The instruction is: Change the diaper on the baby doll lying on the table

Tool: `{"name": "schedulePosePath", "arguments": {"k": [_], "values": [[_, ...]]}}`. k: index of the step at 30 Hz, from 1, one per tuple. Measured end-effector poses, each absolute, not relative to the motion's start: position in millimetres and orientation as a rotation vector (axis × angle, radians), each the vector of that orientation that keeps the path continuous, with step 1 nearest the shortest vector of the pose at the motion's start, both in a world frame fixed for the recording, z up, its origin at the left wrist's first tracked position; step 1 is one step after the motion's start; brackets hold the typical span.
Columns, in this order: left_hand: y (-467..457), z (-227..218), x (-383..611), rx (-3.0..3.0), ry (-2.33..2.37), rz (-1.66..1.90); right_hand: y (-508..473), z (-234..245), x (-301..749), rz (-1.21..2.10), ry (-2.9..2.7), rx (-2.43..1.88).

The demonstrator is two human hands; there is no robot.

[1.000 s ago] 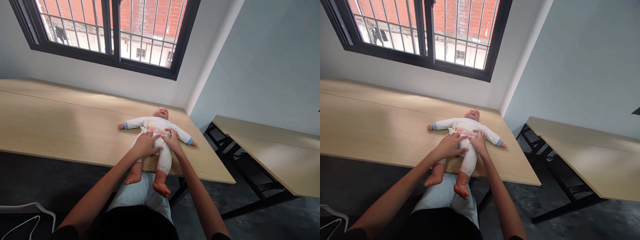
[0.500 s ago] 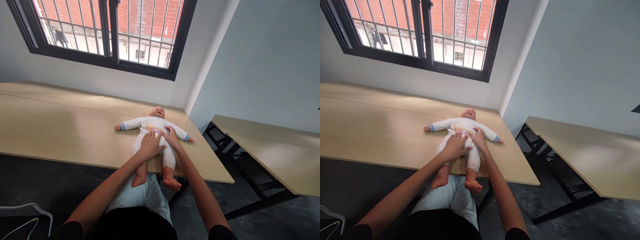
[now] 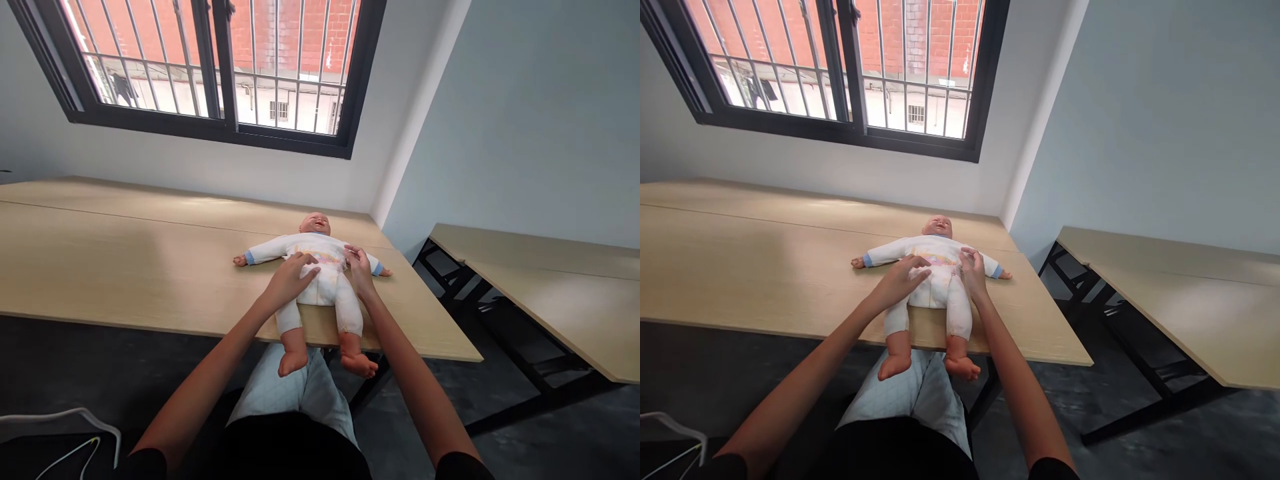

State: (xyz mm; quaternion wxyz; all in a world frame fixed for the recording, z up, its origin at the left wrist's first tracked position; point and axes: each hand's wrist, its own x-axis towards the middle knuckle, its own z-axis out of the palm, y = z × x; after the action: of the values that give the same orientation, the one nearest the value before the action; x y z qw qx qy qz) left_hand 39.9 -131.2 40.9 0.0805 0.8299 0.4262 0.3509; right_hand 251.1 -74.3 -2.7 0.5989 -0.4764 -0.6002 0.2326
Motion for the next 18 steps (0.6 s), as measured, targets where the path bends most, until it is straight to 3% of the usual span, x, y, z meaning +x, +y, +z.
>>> {"name": "schedulePosePath", "arguments": {"k": [6, 18], "values": [[-107, 42, 14, 2.328, 1.212, 1.237, -97, 8, 248, 0.508, -1.606, -1.028], [-96, 32, 12, 2.387, 1.039, 0.996, -107, 5, 252, 0.386, -1.883, -1.014]]}}
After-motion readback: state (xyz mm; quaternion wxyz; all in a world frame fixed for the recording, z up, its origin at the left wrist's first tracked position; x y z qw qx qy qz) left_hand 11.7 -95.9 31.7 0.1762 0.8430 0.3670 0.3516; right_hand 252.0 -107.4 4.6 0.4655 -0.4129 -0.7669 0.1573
